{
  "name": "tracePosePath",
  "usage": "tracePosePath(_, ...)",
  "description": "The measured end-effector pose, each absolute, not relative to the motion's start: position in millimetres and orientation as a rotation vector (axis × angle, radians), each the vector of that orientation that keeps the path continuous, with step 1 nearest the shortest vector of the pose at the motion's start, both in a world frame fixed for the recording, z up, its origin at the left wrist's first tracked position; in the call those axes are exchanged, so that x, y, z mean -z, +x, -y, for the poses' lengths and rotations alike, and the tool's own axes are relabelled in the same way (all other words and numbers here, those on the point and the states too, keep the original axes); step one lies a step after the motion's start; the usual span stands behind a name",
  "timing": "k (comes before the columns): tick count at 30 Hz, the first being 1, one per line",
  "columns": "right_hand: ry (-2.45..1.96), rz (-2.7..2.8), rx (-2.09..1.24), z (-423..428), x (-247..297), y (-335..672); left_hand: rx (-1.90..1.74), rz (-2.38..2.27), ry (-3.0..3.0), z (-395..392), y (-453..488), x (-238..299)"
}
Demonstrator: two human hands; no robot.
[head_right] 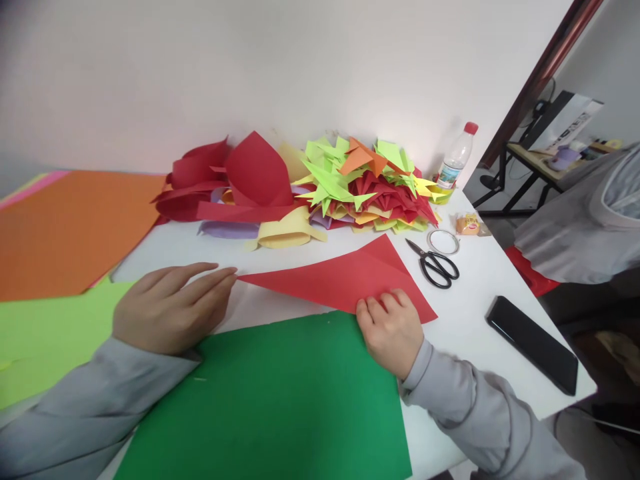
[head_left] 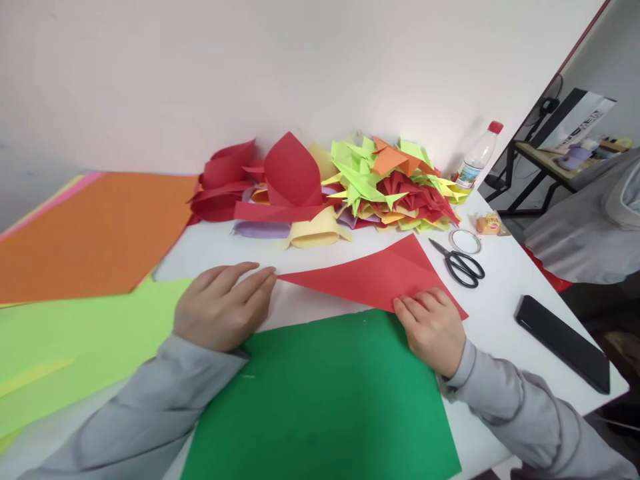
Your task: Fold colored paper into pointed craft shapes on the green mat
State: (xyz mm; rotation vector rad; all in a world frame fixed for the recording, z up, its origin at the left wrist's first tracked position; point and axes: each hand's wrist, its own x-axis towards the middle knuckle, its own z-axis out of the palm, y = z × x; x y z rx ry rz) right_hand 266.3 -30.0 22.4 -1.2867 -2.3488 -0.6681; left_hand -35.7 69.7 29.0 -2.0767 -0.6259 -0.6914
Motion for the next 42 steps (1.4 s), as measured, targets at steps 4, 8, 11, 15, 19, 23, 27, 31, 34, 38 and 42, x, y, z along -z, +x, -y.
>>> tracePosePath(4, -1.299, 2.336, 0.677, 30, -23, 268, 0.687, 0.643, -2.043, -74, -45, -28)
tracePosePath(8, -1.328, 2.326, 0.683, 28, -23, 269, 0.728, 0.701, -2.023, -74, -49, -27)
tracePosePath(11, -1.333, 2.334, 0.699, 29, -20, 265, 0.818, 0.654, -2.187, -61, -33, -26)
tracePosePath(15, -1.311, 2.356, 0.689, 37, -13, 251, 0.833, 0.492, -2.513, -33, 1, -14)
tracePosePath(19, -1.243, 2.402, 0.498, 45, -17, 244, 0.767, 0.465, -2.595, -24, 9, 8)
tracePosePath(23, -1.325, 2.272, 0.054, 39, -35, 261, 0.812, 0.545, -2.666, -34, -6, 21)
tracePosePath(27, -1.462, 1.949, 0.014, 18, -37, 294, 0.998, 0.563, -2.72, -45, -15, 23)
tracePosePath(31, -1.308, 2.023, -0.034, -6, -18, 318, 1.111, 0.644, -2.852, -52, -16, 27)
tracePosePath(34, -1.14, 2.2, -0.227, -13, -11, 321, 1.083, 0.71, -2.881, -57, -15, 32)
tracePosePath(38, -0.936, 2.38, -0.456, -11, -16, 316, 0.888, 0.664, -2.908, -65, -15, 39)
tracePosePath(42, -0.861, 2.459, -0.514, -9, -17, 316, 0.756, 0.719, -2.857, -68, -16, 43)
